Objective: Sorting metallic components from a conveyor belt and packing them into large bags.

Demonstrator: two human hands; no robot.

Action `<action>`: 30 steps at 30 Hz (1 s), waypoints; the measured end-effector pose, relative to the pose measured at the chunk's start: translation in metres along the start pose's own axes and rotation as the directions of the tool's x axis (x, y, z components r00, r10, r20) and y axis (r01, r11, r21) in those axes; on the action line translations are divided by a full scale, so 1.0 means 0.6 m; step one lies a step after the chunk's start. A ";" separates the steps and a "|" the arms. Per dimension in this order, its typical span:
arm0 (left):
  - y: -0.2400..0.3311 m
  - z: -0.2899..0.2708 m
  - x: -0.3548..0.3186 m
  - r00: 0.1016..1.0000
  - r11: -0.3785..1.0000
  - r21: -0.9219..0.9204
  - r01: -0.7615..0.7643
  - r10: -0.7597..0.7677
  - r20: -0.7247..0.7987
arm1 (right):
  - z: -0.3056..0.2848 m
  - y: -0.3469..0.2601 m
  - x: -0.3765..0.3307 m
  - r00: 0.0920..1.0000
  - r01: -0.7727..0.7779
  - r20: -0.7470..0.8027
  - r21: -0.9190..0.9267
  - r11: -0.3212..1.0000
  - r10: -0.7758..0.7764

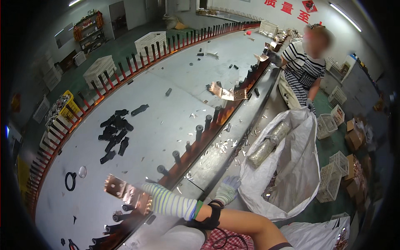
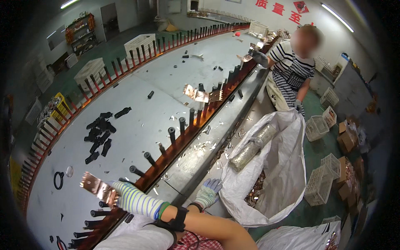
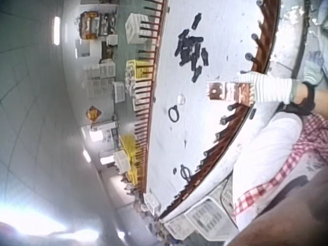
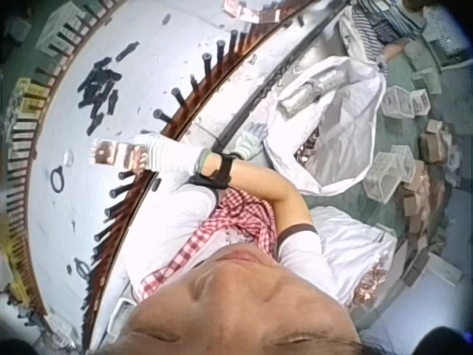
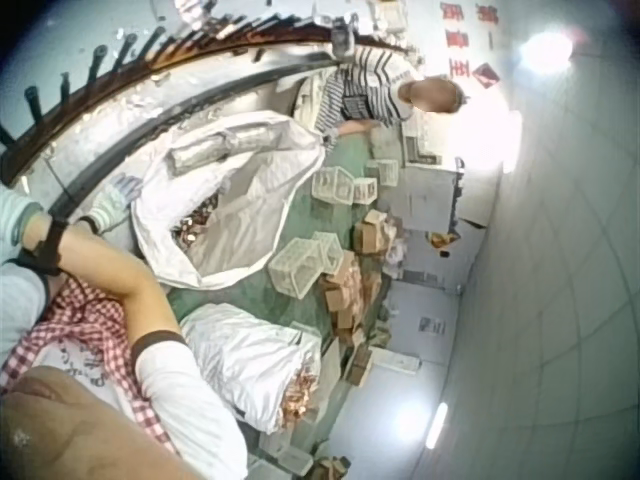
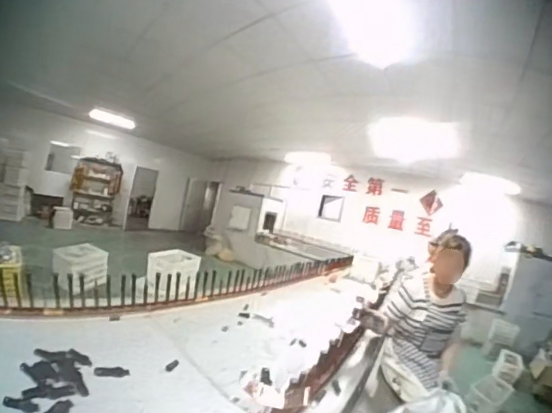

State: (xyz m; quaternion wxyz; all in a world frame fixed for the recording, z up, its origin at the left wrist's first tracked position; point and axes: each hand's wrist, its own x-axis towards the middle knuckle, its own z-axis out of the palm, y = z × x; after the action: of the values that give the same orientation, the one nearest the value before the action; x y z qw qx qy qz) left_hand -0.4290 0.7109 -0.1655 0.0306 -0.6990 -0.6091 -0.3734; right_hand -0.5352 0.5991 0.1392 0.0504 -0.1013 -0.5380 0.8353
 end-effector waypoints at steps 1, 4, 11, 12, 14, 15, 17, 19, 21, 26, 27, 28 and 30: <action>0.008 0.001 0.012 1.000 1.000 -0.004 -0.018 0.018 -0.008 | 0.007 -0.024 -0.020 0.935 0.353 0.170 -0.533 0.769 -0.311; 0.045 0.005 0.009 0.998 0.998 -0.032 -0.056 0.056 -0.009 | 0.014 -0.094 -0.040 0.928 0.359 0.127 -0.557 0.749 -0.350; 0.062 0.023 0.016 0.996 0.996 -0.030 -0.090 0.089 -0.028 | -0.186 -0.106 -0.089 0.566 0.181 -0.299 -0.864 0.470 -0.768; 0.059 0.029 0.013 0.996 0.996 -0.023 -0.088 0.087 -0.030 | -0.205 -0.105 -0.079 0.507 0.343 -0.391 -0.726 0.596 -0.768; 0.054 0.038 0.006 0.995 0.995 -0.018 -0.096 0.095 -0.026 | -0.235 -0.107 -0.074 0.414 0.364 -0.537 -0.642 0.675 -0.735; 0.047 0.042 0.003 0.995 0.995 -0.011 -0.098 0.097 -0.022 | -0.245 -0.108 -0.072 0.415 0.365 -0.540 -0.638 0.678 -0.732; 0.030 0.047 -0.003 0.995 0.995 0.007 -0.099 0.099 -0.014 | -0.261 -0.109 -0.062 0.435 0.078 -0.445 -0.847 0.525 -0.783; 0.023 0.049 -0.004 0.995 0.995 0.016 -0.101 0.101 -0.008 | -0.263 -0.115 -0.056 0.432 -0.092 -0.411 -0.906 0.414 -0.803; 0.004 0.047 -0.006 0.996 0.995 0.041 -0.091 0.091 -0.005 | -0.243 -0.123 -0.044 0.489 -0.128 -0.366 -0.928 0.349 -0.792; -0.013 0.051 -0.027 0.997 0.994 0.075 -0.077 0.077 0.007 | -0.222 -0.096 -0.058 0.672 0.096 -0.279 -0.885 0.455 -0.686; -0.014 0.052 -0.034 0.997 0.994 0.079 -0.078 0.077 0.011 | -0.224 -0.091 -0.055 0.674 0.095 -0.282 -0.883 0.459 -0.683; -0.014 0.054 -0.041 0.997 0.993 0.082 -0.079 0.078 0.015 | -0.226 -0.086 -0.053 0.666 0.029 -0.292 -0.909 0.415 -0.686; -0.008 0.056 -0.049 0.996 0.993 0.082 -0.090 0.089 0.019 | -0.233 -0.069 -0.044 0.597 -0.039 -0.239 -0.962 0.269 -0.766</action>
State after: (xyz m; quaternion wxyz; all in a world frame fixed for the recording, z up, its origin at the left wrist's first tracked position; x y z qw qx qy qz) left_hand -0.4161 0.7047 -0.2081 0.0716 -0.7265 -0.5924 -0.3407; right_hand -0.4795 0.7357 0.1239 0.3932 -0.2680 -0.8445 0.2459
